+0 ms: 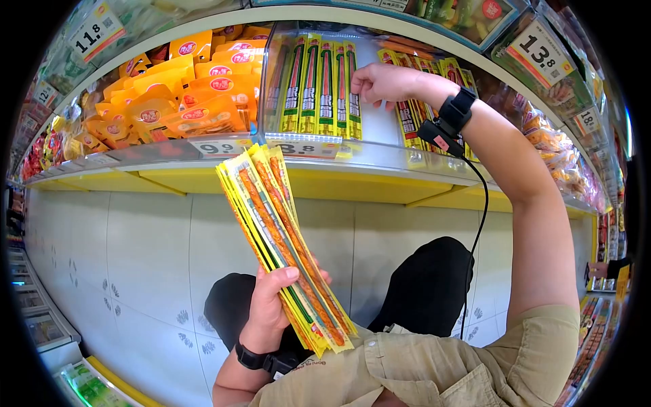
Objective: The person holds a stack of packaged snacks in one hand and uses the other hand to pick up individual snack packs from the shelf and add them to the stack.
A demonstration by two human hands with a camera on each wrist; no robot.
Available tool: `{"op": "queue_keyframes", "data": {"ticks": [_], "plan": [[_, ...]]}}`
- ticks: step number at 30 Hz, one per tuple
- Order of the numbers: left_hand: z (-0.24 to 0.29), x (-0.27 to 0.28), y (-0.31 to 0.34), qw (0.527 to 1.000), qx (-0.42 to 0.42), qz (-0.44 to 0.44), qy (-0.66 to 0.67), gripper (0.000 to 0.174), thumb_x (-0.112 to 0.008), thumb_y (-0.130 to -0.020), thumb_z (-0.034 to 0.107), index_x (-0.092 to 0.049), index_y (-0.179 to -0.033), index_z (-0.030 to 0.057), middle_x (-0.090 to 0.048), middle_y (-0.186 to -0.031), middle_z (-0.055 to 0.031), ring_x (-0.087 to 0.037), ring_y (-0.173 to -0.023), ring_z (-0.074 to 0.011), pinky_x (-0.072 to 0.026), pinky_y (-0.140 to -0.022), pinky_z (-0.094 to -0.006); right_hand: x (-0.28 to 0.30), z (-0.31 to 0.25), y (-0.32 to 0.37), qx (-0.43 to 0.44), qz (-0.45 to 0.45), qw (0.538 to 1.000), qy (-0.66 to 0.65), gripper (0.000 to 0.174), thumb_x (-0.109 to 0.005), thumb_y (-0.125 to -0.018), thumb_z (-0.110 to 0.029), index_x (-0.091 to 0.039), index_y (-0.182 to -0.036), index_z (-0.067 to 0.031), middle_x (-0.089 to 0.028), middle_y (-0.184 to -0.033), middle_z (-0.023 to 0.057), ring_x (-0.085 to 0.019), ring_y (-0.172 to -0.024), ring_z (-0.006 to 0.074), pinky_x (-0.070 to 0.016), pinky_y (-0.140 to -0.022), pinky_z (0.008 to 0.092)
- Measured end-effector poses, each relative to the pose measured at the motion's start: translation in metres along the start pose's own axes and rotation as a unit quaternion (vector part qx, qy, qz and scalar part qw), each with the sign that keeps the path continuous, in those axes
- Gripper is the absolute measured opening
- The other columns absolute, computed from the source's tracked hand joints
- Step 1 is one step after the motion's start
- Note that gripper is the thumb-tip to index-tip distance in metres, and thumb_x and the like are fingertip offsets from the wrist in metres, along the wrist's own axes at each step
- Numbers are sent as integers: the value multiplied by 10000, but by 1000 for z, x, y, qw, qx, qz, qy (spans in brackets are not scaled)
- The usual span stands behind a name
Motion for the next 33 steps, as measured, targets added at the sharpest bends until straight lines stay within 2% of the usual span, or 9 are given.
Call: {"op": "queue_keyframes", "data": {"ticks": [2, 11, 14, 15, 17, 20, 23, 30, 33], "plan": [[0, 0, 0, 1000, 1, -3, -1, 392, -590, -747, 185, -524, -1047, -59, -564, -916, -138, -637, -825, -260, -546, -777, -435, 6, -4, -3, 90, 105, 973, 182, 320, -552, -817, -123, -563, -1112, -2, -641, -953, 103, -632, -865, 246, -522, -756, 345], [-2, 2, 0, 1000, -4, -4, -5, 420, -593, -766, 177, -489, -1106, -45, -567, -951, -153, -641, -841, -272, -543, -780, -449, -4, -11, 15, 69, -43, 993, 85, 430, -577, -827, -151, -542, -1237, -29, -616, -1126, 167, -603, -989, 268, -478, -845, 338], [1, 1, 2, 1000, 6, 8, -5, 436, -600, -775, 146, -463, -1149, -31, -569, -965, -154, -645, -846, -279, -543, -785, -454, 8, -32, 31, 237, 152, 950, 139, 285, -569, -859, -149, -586, -1105, -6, -644, -961, 117, -616, -870, 196, -500, -749, 312], [1, 1, 1, 1000, 5, 2, 3, 422, -609, -777, 124, -463, -1148, -16, -579, -958, -147, -647, -844, -278, -545, -781, -443, 12, -59, 56, 194, 147, 969, 51, 236, -580, -866, -164, -589, -1034, 1, -612, -808, 49, -601, -728, 119, -492, -623, 264], [2, -2, -1, 1000, 7, -18, 18, 406, -626, -780, 79, -463, -1146, 14, -601, -942, -134, -652, -841, -278, -548, -773, -421, -2, -77, 76, 256, 50, 948, -180, 132, -579, -887, -175, -582, -913, -46, -573, -730, -14, -559, -600, 43, -453, -483, 191], [2, -5, -4, 1000, 3, -11, 10, 385, -639, -781, 70, -478, -1127, 27, -604, -932, -119, -653, -838, -261, -552, -767, -407, -53, -103, 107, 233, -37, 953, -189, 297, -690, -806, -297, -582, -803, -21, -571, -674, 20, -550, -617, 96, -449, -527, 249], [2, -6, -3, 1000, -16, 0, -18, 442, -649, -769, 73, -468, -1169, 23, -599, -967, -113, -651, -844, -249, -554, -772, -399, -100, -108, 111, 174, -122, 962, -173, 489, -733, -751, -388, -533, -895, 34, -568, -698, 90, -552, -622, 145, -450, -525, 280], [5, -17, -10, 990, -105, -32, -94, 534, -627, -780, 178, -433, -1244, 0, -594, -1028, -138, -632, -886, -228, -550, -790, -386, -132, -112, 110, 112, -204, 919, -319, 336, -660, -823, -260, -552, -1005, 1, -614, -811, 56, -613, -690, 115, -518, -528, 257], [6, -13, -4, 997, -47, 12, -55, 537, -625, -776, 164, -434, -1249, -4, -584, -1046, -148, -637, -871, -243, -548, -792, -403, -130, -96, 108, 110, -209, 899, -368, 260, -591, -877, -218, -567, -1036, -14, -626, -819, 25, -604, -717, 94, -509, -562, 250]]}}
Point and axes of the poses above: each hand's wrist, its own y-axis away from the middle knuckle, its own x-axis out of the back of the hand, z = x × y, the point moved 4 cm from there along -y, towards the middle knuckle
